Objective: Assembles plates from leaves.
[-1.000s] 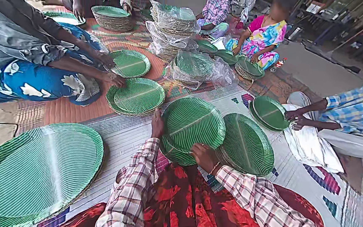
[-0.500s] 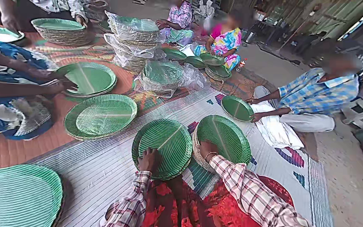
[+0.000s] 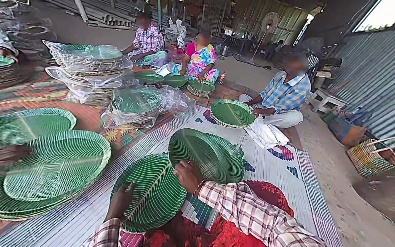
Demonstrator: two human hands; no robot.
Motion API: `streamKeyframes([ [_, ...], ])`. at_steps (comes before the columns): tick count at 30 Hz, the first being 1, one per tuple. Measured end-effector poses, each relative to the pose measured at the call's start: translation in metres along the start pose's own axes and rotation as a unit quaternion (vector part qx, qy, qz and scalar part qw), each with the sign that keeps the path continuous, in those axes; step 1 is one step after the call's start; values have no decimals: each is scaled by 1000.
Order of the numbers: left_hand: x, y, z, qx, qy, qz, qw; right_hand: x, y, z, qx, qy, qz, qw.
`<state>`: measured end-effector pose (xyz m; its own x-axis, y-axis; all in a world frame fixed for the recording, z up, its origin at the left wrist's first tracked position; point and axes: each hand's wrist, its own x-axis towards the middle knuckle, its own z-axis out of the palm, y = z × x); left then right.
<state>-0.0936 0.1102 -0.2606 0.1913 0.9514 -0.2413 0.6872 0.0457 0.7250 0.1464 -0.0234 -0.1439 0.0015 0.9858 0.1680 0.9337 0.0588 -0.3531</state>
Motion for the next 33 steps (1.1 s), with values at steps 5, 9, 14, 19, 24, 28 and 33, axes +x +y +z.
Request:
streamKeyframes([
  [5, 1, 7, -59, -249, 113, -24, 962, -12, -53, 37, 46, -8, -166, 985],
  [9, 3, -4, -83, -274, 142, -63, 949, -14, -67, 88, 20, -227, -141, 964],
  [14, 7, -13, -51, 22, 28, -35, 999, -13, -66, 104, 8, -356, -71, 932],
  [19, -3, -14, 26, 215, -125, -3, 969, 3, -52, 27, -44, -252, -9, 967],
  [24, -42, -1, 62, 246, -124, -4, 961, 7, -8, -18, -127, -167, 159, 965],
  [28, -44, 1, 65, 262, -123, -37, 957, -5, 30, -20, -130, -231, 267, 927],
  [33, -43, 2, 60, 264, -138, -62, 952, -7, 31, -3, -146, -300, 264, 905],
])
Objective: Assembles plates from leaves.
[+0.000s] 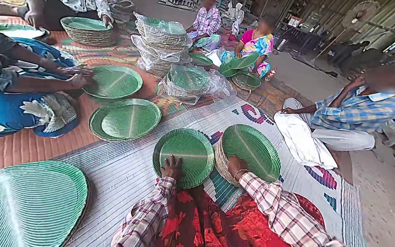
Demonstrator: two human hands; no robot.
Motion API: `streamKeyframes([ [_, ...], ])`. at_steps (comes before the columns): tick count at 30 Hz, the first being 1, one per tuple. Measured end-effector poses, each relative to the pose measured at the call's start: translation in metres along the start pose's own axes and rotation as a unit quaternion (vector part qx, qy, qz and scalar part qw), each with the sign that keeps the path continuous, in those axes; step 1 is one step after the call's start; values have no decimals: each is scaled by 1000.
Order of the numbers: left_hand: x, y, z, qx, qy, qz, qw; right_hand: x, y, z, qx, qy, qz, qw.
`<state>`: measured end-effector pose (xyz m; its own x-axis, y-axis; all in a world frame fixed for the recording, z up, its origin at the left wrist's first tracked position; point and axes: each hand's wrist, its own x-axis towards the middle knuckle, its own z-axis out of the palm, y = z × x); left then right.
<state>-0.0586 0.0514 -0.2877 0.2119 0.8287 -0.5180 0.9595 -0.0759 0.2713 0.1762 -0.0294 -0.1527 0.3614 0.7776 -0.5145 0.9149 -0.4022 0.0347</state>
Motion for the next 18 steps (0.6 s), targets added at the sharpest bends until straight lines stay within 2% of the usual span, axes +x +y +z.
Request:
streamKeyframes([
  [4, -4, 1, -7, -19, -6, -7, 1000, -1, -6, -6, 5, 27, -5, 1000],
  [6, -2, 1, -21, -78, -3, -5, 997, -2, -5, -10, 27, 62, -17, 998],
  [8, 7, -5, -38, -149, 24, 4, 989, -7, -7, -12, 52, 110, -53, 991],
  [10, 11, -11, -60, -227, 74, 29, 971, -14, -13, -11, 64, 176, -125, 974],
  [12, 8, -15, -83, -294, 162, 71, 939, -19, -26, -1, 80, 298, -226, 924],
  [14, 2, -16, -105, -365, 278, 114, 881, -21, -45, 11, 103, 397, -321, 854],
  [16, -9, -14, -127, -422, 377, 121, 816, -21, -64, 24, 106, 405, -383, 823],
  [18, -18, -14, -140, -449, 430, 95, 778, -21, -74, 37, 79, 308, -433, 843],
])
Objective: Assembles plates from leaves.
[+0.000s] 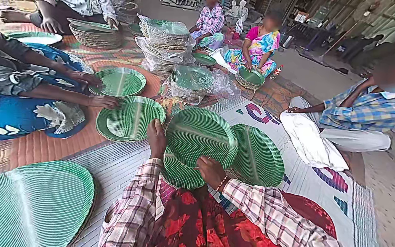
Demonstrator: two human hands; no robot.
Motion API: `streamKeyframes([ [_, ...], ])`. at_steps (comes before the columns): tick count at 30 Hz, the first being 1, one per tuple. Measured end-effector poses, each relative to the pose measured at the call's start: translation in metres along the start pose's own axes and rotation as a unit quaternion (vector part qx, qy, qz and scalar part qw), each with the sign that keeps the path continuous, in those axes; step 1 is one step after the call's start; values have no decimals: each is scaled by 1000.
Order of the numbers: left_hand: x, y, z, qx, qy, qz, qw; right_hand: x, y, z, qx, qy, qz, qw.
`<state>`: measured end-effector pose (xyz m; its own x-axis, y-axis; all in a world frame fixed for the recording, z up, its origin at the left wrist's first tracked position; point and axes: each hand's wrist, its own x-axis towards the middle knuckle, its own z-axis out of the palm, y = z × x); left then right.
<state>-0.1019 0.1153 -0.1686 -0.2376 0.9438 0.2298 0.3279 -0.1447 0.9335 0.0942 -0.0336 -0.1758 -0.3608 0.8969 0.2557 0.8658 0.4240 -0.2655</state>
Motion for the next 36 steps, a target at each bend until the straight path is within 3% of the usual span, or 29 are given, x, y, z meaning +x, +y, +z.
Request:
streamKeyframes([
  [2, 2, -2, -4, 41, -8, -10, 999, 3, -1, 7, 43, -207, 12, 977],
  [4, 0, -20, 0, 142, -76, -26, 987, 6, 0, 11, 58, -302, 43, 951],
  [8, -32, -60, 26, 283, -296, -81, 909, 12, 16, -24, 4, -210, 192, 959],
  [10, -59, -72, 40, 347, -383, -98, 851, 17, 32, -45, -53, -168, 304, 936],
  [13, -91, -76, 57, 418, -391, -88, 815, 15, 59, -56, -73, -209, 436, 872],
  [15, -97, -68, 62, 441, -394, -111, 799, 9, 70, -50, -75, -265, 461, 844],
  [18, -96, -53, 60, 453, -410, -145, 778, 8, 66, -47, -93, -293, 454, 837],
  [23, -89, -53, 53, 448, -411, -154, 779, 12, 70, -58, -54, -248, 465, 848],
  [25, -76, -54, 49, 422, -420, -161, 787, 11, 71, -63, -40, -194, 450, 871],
  [27, -58, -56, 43, 360, -402, -150, 828, 7, 70, -65, -46, -108, 381, 917],
  [29, -38, -50, 35, 276, -325, -106, 899, 3, 65, -57, -51, 17, 243, 969],
  [32, -13, -22, 19, 148, -138, 8, 979, 6, 49, -29, -37, 159, 49, 985],
  [34, -2, 3, 7, 96, -45, 68, 992, 8, 31, -11, -7, 158, -18, 987],
  [36, 4, 14, -3, 88, -20, 77, 993, 6, 20, 5, 25, 80, -46, 995],
])
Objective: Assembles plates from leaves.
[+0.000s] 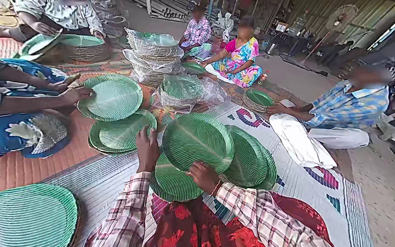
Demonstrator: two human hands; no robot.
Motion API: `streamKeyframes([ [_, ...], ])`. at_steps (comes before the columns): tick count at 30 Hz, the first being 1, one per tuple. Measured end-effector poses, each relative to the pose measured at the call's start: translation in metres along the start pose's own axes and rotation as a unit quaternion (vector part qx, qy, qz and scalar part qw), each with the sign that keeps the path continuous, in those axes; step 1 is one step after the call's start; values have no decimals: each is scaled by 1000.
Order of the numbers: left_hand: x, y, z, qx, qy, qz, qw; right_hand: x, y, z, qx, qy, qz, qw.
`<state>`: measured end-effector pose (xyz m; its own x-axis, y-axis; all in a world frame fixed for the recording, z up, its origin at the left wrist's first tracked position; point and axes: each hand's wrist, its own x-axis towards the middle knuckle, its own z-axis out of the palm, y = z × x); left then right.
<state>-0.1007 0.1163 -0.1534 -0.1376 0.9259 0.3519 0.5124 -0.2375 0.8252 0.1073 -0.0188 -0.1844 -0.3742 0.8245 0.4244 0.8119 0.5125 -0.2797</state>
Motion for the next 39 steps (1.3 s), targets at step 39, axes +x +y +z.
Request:
streamKeyframes([
  [39, -16, -44, 16, 54, -93, -191, 976, -4, -6, 3, -3, -175, 110, 978],
])
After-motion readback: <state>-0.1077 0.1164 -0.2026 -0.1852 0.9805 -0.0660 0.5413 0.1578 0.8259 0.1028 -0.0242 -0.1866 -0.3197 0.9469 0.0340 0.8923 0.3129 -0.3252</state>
